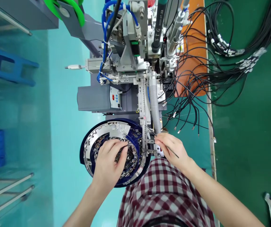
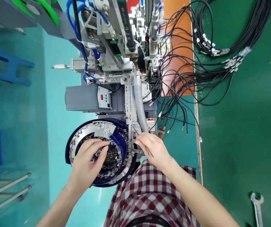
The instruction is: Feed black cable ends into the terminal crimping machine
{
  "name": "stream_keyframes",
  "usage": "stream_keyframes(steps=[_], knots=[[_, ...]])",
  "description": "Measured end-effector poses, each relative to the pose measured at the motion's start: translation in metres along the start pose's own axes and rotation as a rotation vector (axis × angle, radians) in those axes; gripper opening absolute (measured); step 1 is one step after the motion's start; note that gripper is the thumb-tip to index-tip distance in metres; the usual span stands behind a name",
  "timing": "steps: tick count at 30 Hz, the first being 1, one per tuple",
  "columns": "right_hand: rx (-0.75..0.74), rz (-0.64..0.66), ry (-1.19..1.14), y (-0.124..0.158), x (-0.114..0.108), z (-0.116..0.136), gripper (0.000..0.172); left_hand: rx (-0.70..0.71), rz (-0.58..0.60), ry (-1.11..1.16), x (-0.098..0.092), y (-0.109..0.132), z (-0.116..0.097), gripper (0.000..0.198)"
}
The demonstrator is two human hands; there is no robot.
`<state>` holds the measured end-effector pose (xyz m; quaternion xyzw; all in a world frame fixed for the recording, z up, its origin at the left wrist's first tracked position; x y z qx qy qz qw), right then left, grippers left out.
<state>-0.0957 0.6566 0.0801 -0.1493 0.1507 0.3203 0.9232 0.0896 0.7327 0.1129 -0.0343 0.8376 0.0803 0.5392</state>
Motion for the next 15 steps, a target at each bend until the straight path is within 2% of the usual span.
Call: stream_keyframes(steps=[4,9,15], knots=[[0.020,0.036,0.023,-0.001,0.003,0.002,0.010,0.004,0.001,0.005,-0.002,0.001,0.000,0.017],[0.033,0.022,-0.028,-0.001,0.001,0.006,0.010,0.009,-0.002,0.007,-0.004,0.002,-0.003,0.016],[0.000,0.002,0.009,-0.002,0.002,0.002,0.011,0.089,0.004,-0.093,0.002,-0.005,-0.019,0.017]])
Point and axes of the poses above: each hand's wrist, its own y-axis away from the middle knuckle, its own x-axis out of the palm, z = x × y, the point moved 8 cm from there along -y, towards the middle knuckle, and after that the axes turned 9 degrees about -y, right-handed, at the moved point
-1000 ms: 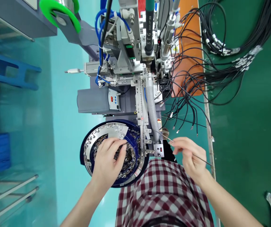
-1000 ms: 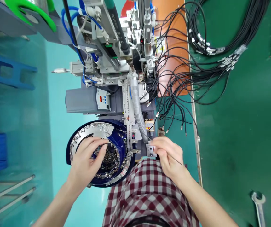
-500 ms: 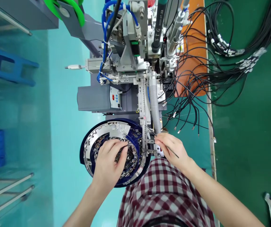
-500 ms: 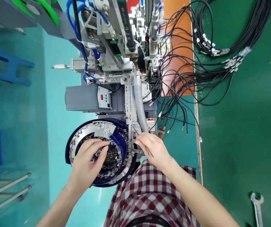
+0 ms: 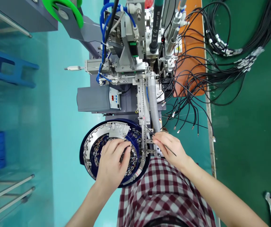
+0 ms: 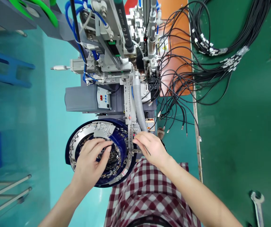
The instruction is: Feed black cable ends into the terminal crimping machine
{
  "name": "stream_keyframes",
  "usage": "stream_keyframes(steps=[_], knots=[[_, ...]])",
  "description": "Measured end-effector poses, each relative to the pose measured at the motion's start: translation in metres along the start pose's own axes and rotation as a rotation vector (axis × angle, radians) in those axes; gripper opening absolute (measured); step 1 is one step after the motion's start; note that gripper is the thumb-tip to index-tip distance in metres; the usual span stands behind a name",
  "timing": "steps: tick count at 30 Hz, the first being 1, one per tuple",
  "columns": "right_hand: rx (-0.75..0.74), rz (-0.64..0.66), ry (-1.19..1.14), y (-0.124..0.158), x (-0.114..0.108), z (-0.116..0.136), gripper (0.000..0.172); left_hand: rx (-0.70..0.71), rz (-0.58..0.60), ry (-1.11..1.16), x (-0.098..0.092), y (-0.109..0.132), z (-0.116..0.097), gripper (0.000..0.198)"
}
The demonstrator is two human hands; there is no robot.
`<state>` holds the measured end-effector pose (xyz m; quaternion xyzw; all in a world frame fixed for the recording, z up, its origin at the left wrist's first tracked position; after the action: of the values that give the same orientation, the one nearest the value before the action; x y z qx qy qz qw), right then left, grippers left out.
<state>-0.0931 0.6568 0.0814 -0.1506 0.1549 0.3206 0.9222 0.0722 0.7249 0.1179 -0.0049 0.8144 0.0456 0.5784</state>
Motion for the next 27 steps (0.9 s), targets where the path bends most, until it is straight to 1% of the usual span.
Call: stream_keyframes(steps=[5,7,8,9,11,12,13,14,15,16,17,18,19,20,22,24,27], knots=[[0.028,0.054,-0.007,-0.010,0.007,-0.001,0.013,0.035,0.035,-0.108,0.006,-0.011,-0.015,0.020],[0.018,0.050,-0.033,-0.008,-0.001,0.005,0.012,0.040,0.054,-0.105,0.008,-0.013,-0.018,0.021],[0.005,0.021,-0.047,-0.003,-0.009,0.009,0.012,0.044,0.057,-0.101,0.008,-0.014,-0.018,0.021],[-0.006,-0.031,-0.051,0.006,-0.021,0.012,0.014,0.046,0.054,-0.099,0.007,-0.013,-0.018,0.020],[0.022,-0.178,-0.020,0.036,-0.046,0.010,0.019,0.047,0.027,-0.090,0.003,-0.011,-0.017,0.020],[0.087,-0.254,0.032,0.057,-0.056,0.002,0.022,0.046,0.005,-0.081,0.000,-0.010,-0.016,0.020],[0.199,-0.298,0.085,0.079,-0.061,-0.012,0.023,0.047,-0.021,-0.066,-0.003,-0.009,-0.015,0.020],[0.350,-0.292,0.122,0.104,-0.058,-0.033,0.025,0.049,-0.044,-0.047,-0.006,-0.008,-0.015,0.020],[0.539,-0.218,0.121,0.129,-0.046,-0.061,0.026,0.054,-0.064,-0.028,-0.008,-0.007,-0.015,0.021],[0.712,-0.130,0.097,0.154,-0.029,-0.091,0.029,0.059,-0.082,-0.012,-0.011,-0.006,-0.016,0.022],[0.799,-0.089,0.090,0.175,-0.012,-0.116,0.032,0.063,-0.093,-0.001,-0.012,-0.006,-0.017,0.023],[0.860,-0.074,0.092,0.191,0.004,-0.142,0.031,0.070,-0.101,0.008,-0.014,-0.006,-0.019,0.024],[0.919,-0.046,0.091,0.205,0.022,-0.168,0.026,0.080,-0.105,0.013,-0.015,-0.006,-0.022,0.025],[0.984,-0.018,0.091,0.218,0.040,-0.193,0.023,0.090,-0.105,0.017,-0.015,-0.006,-0.024,0.026],[1.092,0.038,0.081,0.238,0.072,-0.236,0.025,0.116,-0.101,0.025,-0.016,-0.005,-0.028,0.028],[1.158,0.091,0.051,0.254,0.097,-0.264,0.027,0.133,-0.090,0.023,-0.015,-0.003,-0.029,0.031],[1.208,0.135,0.002,0.273,0.117,-0.283,0.026,0.132,-0.064,0.015,-0.013,-0.001,-0.025,0.032]])
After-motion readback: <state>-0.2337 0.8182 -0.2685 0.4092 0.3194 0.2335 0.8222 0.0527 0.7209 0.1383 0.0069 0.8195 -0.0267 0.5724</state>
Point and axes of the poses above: each hand's wrist, its own y-axis away from the middle knuckle, its own x-axis out of the palm, z = x × y, the point moved 8 cm from there along -y, towards the middle knuckle, and after that the axes turned 9 degrees about -y, right-handed, at the moved point
